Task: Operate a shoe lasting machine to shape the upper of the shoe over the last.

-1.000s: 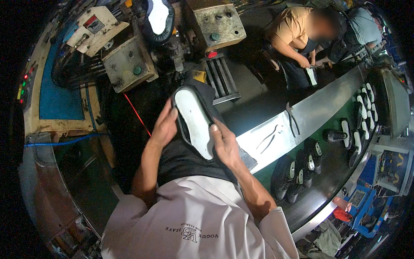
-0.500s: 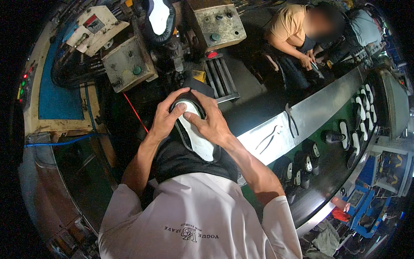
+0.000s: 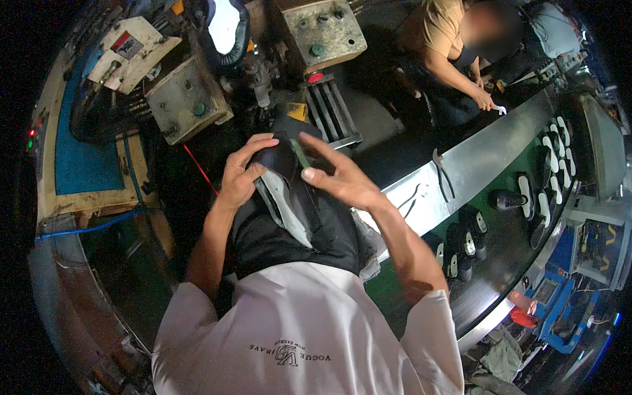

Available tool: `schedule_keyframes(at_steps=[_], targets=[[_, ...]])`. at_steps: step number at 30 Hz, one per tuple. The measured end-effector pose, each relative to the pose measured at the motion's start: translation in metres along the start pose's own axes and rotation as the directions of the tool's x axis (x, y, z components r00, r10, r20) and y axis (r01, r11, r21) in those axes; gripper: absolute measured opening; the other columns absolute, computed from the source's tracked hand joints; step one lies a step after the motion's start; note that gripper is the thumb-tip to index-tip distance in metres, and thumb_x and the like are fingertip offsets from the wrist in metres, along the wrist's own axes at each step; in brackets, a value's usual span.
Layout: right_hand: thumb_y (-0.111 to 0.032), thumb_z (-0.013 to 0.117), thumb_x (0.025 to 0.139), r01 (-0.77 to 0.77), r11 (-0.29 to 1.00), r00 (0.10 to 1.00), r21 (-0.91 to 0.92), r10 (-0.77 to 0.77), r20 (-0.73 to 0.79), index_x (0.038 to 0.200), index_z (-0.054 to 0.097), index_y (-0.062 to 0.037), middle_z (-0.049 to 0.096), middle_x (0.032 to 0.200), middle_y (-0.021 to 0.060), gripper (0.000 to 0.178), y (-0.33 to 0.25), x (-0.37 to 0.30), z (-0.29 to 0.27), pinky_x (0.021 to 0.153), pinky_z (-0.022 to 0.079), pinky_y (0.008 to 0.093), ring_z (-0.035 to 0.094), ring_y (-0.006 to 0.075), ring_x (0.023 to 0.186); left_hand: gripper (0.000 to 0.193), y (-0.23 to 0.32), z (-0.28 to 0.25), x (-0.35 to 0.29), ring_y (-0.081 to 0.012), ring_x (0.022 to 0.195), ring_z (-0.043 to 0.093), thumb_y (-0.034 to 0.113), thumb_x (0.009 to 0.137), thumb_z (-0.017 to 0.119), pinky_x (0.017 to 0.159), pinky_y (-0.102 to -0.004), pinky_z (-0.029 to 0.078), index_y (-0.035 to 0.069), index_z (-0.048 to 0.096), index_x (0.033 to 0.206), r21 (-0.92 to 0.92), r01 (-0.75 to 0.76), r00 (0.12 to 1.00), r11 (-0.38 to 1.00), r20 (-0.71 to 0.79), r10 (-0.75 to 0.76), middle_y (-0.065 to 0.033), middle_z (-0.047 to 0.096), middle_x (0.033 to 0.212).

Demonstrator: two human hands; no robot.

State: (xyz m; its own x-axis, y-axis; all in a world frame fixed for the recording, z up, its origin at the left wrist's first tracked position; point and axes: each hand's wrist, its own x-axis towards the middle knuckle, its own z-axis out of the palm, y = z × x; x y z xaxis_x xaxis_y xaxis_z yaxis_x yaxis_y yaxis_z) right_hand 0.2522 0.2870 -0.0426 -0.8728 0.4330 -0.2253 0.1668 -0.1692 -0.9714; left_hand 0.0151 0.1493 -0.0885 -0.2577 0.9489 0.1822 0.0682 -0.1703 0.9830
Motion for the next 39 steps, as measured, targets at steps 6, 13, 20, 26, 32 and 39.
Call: schedule_keyframes(at_steps=[6, 13, 20, 26, 32, 39], targets=[[-0.043, 0.089, 0.095, 0.145, 0.986, 0.980, -0.080, -0.132, 0.146, 0.176, 0.026, -0.0072, 0.032, 0.179, 0.0215, 0.109, 0.001, 0.012, -0.009, 0.134, 0.026, 0.0448, 0.032, 0.0313, 0.165, 0.059, -0.001, 0.006, 0.012, -0.0271, 0.145, 0.054, 0.038, 0.098, 0.082, 0.123, -0.0411, 0.039, -0.001, 0.071, 0.141, -0.195, -0.003, 0.983, 0.981, 0.182, 0.039, -0.0140, 0.059, 0.152], [-0.025, 0.083, 0.097, 0.150, 0.926, 0.976, -0.347, -0.194, -0.097, 0.165, 0.045, -0.0041, 0.056, 0.158, 0.0217, 0.081, 0.016, 0.014, 0.010, 0.125, 0.041, 0.0423, 0.054, 0.0313, 0.147, 0.042, -0.002, 0.022, 0.028, -0.0259, 0.132, 0.065, 0.015, 0.098, 0.078, 0.118, -0.0384, 0.046, 0.001, 0.073, 0.138, -0.018, -0.077, 0.984, 0.997, 0.159, 0.079, -0.0127, 0.070, 0.138], [-0.028, 0.081, 0.101, 0.071, 0.975, 0.982, -0.212, -0.106, -0.158, 0.169, 0.037, -0.0049, 0.062, 0.148, 0.0234, 0.085, 0.038, 0.030, 0.011, 0.117, 0.049, 0.0406, 0.060, 0.0288, 0.139, 0.042, -0.007, 0.039, 0.027, -0.0218, 0.133, 0.063, 0.005, 0.102, 0.071, 0.118, -0.0360, 0.046, 0.000, 0.069, 0.143, -0.050, 0.306, 0.951, 0.951, 0.045, -0.304, -0.0108, 0.069, 0.144], [-0.024, 0.082, 0.101, -0.082, 0.960, 0.985, 0.268, 0.119, -0.127, 0.168, 0.043, -0.0092, 0.066, 0.140, 0.0118, 0.079, 0.047, 0.024, 0.001, 0.104, 0.057, 0.0369, 0.065, 0.0207, 0.123, 0.057, -0.024, 0.046, -0.013, -0.0260, 0.151, 0.050, 0.018, 0.116, 0.055, 0.128, -0.0405, 0.037, -0.003, 0.042, 0.167, -0.841, 0.277, 0.893, 0.465, 0.045, -0.449, -0.0159, 0.053, 0.164], [-0.025, 0.081, 0.102, -0.036, 0.984, 0.986, 0.174, 0.064, -0.154, 0.167, 0.045, -0.0116, 0.065, 0.140, 0.0118, 0.075, 0.058, 0.028, 0.011, 0.108, 0.054, 0.0387, 0.063, 0.0230, 0.125, 0.051, -0.046, 0.076, -0.030, -0.0231, 0.141, 0.056, 0.028, 0.115, 0.064, 0.121, -0.0385, 0.045, 0.004, 0.053, 0.159, -0.531, 0.253, 0.904, 0.809, -0.167, -0.393, -0.0111, 0.061, 0.151], [-0.031, 0.080, 0.103, -0.173, 0.984, 0.945, -0.034, 0.156, -0.287, 0.169, 0.042, -0.0102, 0.060, 0.150, 0.0173, 0.079, 0.051, 0.021, 0.006, 0.117, 0.047, 0.0419, 0.058, 0.0256, 0.137, 0.051, -0.049, 0.076, -0.013, -0.0216, 0.140, 0.054, 0.028, 0.115, 0.062, 0.120, -0.0361, 0.043, 0.009, 0.051, 0.161, -0.438, 0.332, 0.909, 0.835, -0.088, -0.408, -0.0096, 0.058, 0.150]])
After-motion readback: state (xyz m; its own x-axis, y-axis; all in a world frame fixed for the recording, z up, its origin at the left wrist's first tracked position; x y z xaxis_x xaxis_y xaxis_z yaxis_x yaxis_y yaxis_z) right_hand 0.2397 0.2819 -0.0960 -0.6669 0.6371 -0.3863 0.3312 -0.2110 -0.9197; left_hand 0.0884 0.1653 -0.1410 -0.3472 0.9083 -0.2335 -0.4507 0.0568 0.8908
